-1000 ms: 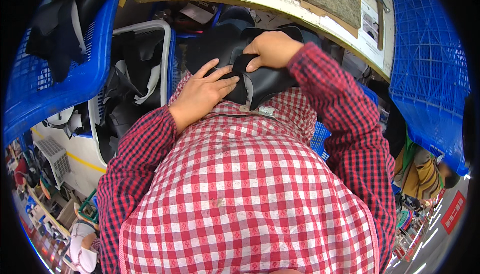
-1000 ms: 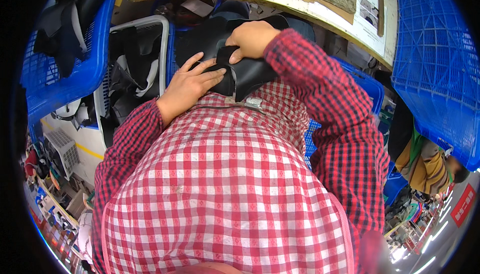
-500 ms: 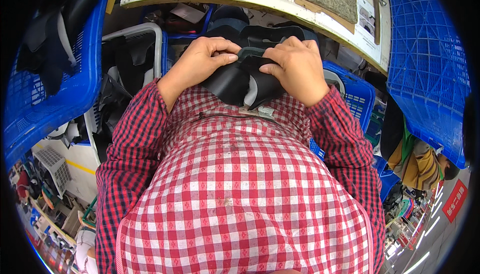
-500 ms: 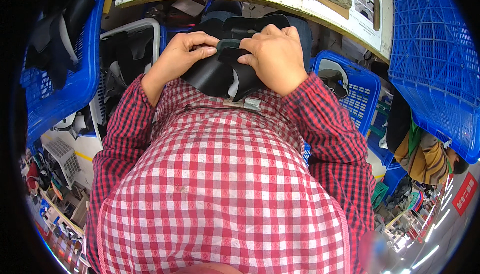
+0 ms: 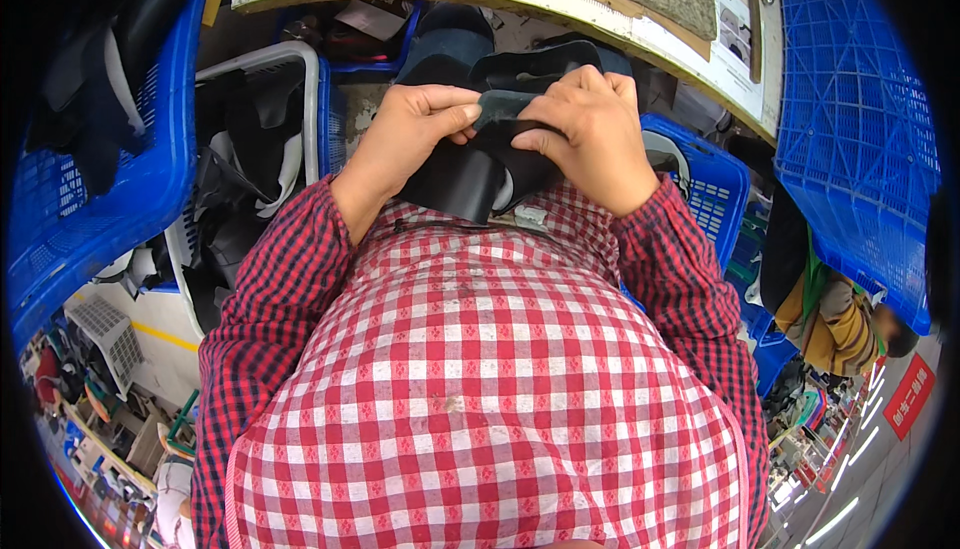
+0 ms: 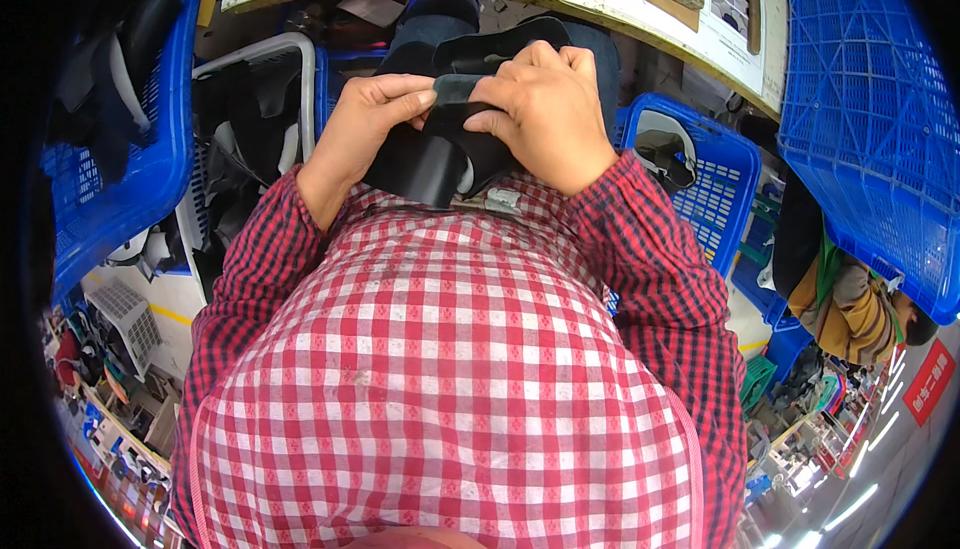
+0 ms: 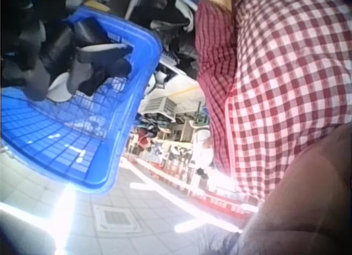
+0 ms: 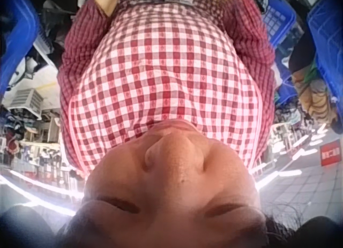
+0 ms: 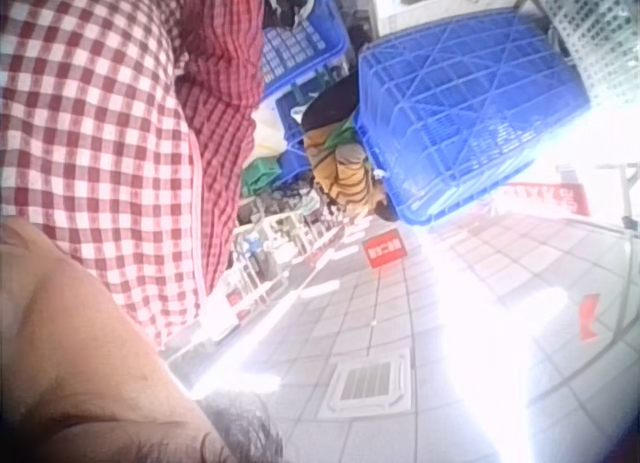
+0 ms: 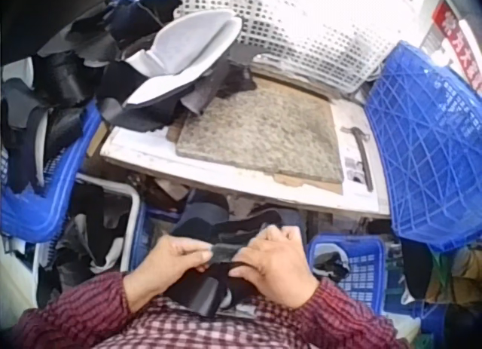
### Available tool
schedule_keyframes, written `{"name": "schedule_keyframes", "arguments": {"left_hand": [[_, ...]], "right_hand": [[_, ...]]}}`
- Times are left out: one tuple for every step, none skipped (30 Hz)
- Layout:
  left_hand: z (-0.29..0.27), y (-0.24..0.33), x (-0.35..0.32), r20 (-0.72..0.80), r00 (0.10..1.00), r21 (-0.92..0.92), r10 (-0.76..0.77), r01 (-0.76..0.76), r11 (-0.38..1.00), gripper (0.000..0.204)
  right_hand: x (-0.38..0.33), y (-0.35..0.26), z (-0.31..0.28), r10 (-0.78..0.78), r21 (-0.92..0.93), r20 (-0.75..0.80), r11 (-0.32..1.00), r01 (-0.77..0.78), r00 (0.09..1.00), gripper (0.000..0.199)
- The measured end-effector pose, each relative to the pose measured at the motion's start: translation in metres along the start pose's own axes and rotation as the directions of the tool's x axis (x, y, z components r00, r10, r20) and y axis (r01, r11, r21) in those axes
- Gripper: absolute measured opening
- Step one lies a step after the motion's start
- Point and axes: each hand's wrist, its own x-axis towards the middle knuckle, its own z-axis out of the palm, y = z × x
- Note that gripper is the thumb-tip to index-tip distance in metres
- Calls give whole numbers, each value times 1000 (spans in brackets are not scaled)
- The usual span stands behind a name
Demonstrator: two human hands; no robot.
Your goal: The person repeatedly picks up black and white shoe components from a blue basket, aligns the edges by hand, and places them on the workbench. The person handles the parts one at a time, turning them over to check alignment before setting them down.
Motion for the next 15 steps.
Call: {"name": "schedule_keyframes", "arguments": {"left_hand": [[2, 0, -1, 24, 995, 47, 95, -96, 994, 23], [3, 1, -3, 11, 998, 75, 62, -63, 995, 23], [3, 2, -3, 14, 998, 86, 64, -65, 994, 23], [4, 3, -4, 6, 998, 96, 70, -70, 993, 23], [3, 4, -4, 17, 998, 109, 68, -70, 992, 23], [3, 5, -4, 16, 997, 121, 70, -71, 990, 23], [3, 5, -4, 11, 998, 137, 69, -70, 988, 23], [3, 6, -4, 11, 998, 140, 63, -64, 988, 23], [3, 6, -4, 8, 998, 147, 57, -58, 987, 22], [4, 5, -4, 6, 999, 154, 49, -49, 987, 22], [5, 5, -4, 7, 998, 160, 63, -64, 985, 22], [5, 5, -4, 8, 997, 166, 76, -76, 983, 22], [6, 5, -4, 10, 996, 171, 88, -88, 981, 22], [7, 5, -4, 9, 996, 172, 87, -88, 981, 22], [7, 5, -4, 9, 996, 173, 87, -87, 981, 22]], "right_hand": [[1, 3, 0, 30, -3, 37, 1000, -30, 999, 20], [2, 6, 0, 52, 27, 77, 998, -55, 996, 22], [3, 9, 1, 64, 46, 91, 997, -68, 994, 24], [3, 11, 1, 87, 63, 122, 993, -95, 989, 26], [4, 13, 1, 110, 79, 155, 989, -123, 982, 28], [4, 14, 1, 123, 94, 156, 986, -138, 980, 29], [5, 15, 1, 136, 109, 158, 982, -154, 978, 31], [5, 15, 1, 141, 128, 145, 979, -160, 979, 32], [6, 16, 0, 146, 115, 164, 979, -166, 976, 32], [6, 16, 0, 144, 105, 168, 981, -163, 975, 33], [6, 17, -1, 145, 99, 182, 981, -165, 972, 33], [6, 17, -1, 150, 95, 186, 981, -170, 971, 32], [6, 17, -2, 159, 95, 201, 979, -181, 967, 31], [6, 18, -2, 161, 101, 208, 978, -185, 965, 31], [6, 18, -2, 160, 107, 213, 977, -186, 964, 30]]}}
